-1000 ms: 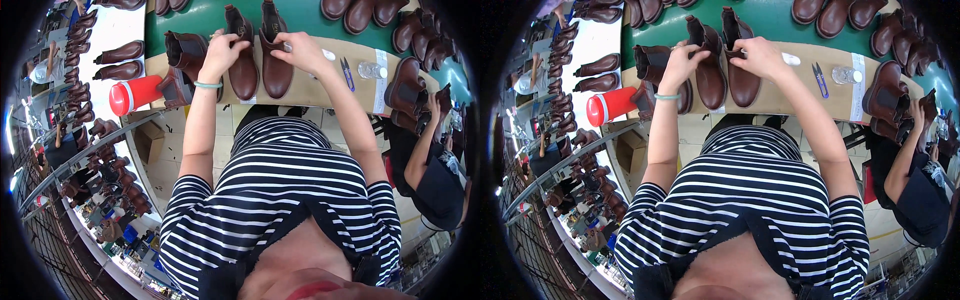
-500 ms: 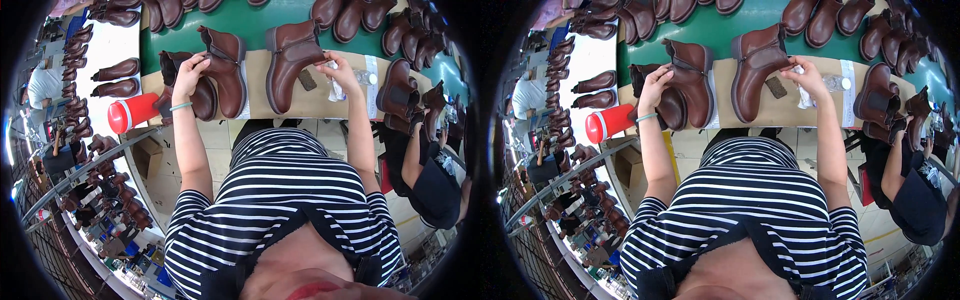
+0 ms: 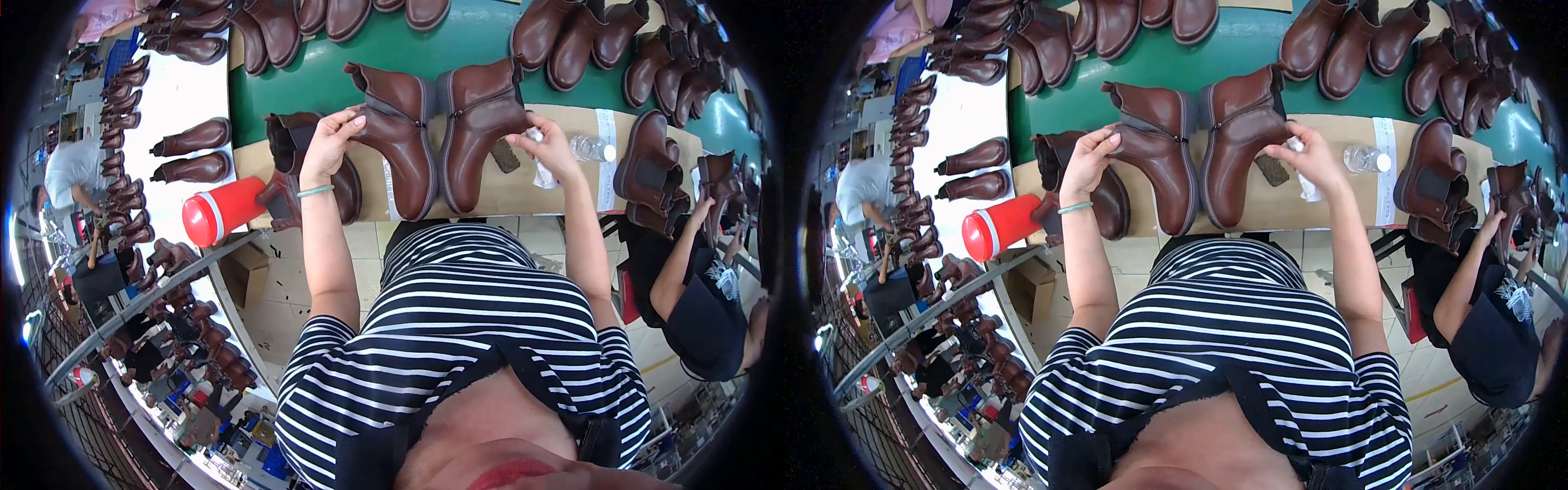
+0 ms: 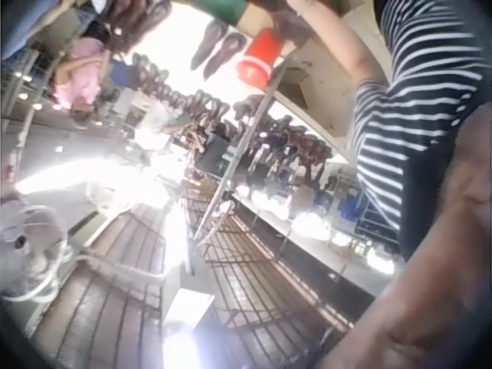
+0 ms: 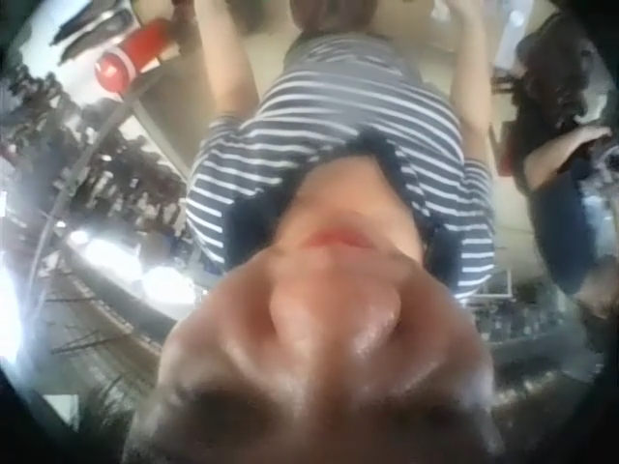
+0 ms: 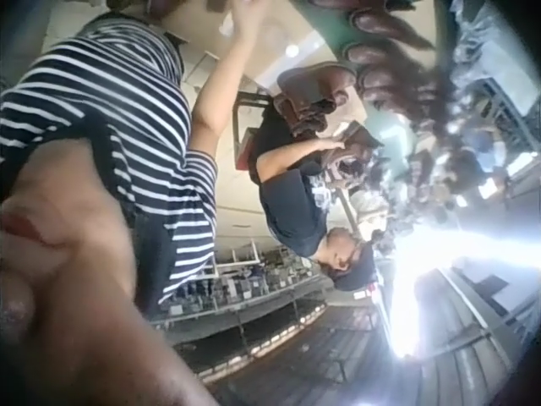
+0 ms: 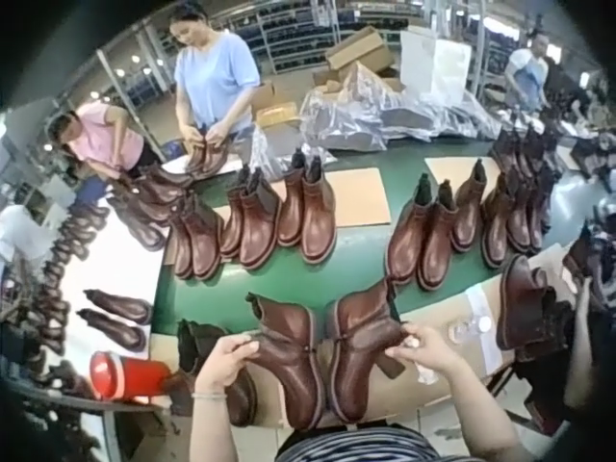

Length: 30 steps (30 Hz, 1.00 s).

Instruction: Inspecting and cleaning finished leather boots on a factory assembly line.

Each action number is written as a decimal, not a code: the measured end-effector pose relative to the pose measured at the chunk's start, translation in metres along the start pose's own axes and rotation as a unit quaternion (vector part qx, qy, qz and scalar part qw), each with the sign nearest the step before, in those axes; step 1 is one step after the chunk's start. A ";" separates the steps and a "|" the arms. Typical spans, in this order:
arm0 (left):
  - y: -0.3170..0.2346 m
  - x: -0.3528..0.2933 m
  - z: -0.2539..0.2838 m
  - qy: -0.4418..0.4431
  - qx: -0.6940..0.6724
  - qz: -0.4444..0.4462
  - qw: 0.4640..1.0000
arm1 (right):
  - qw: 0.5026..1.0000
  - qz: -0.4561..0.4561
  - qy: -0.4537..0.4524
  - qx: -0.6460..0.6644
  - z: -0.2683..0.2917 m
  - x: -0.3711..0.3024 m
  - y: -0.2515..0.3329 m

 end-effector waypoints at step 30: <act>-0.057 0.229 -0.199 0.016 0.356 -0.362 0.862 | 0.958 0.141 -0.234 -0.089 0.000 0.072 0.087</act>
Point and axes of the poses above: each hand's wrist, its own x-axis towards the middle knuckle, its own z-axis out of the back of the hand, y = z × x, the point moved 5 cm from there along x, towards the middle knuckle, and after that the axes turned 6 degrees about -z, right-handed, at the moved point
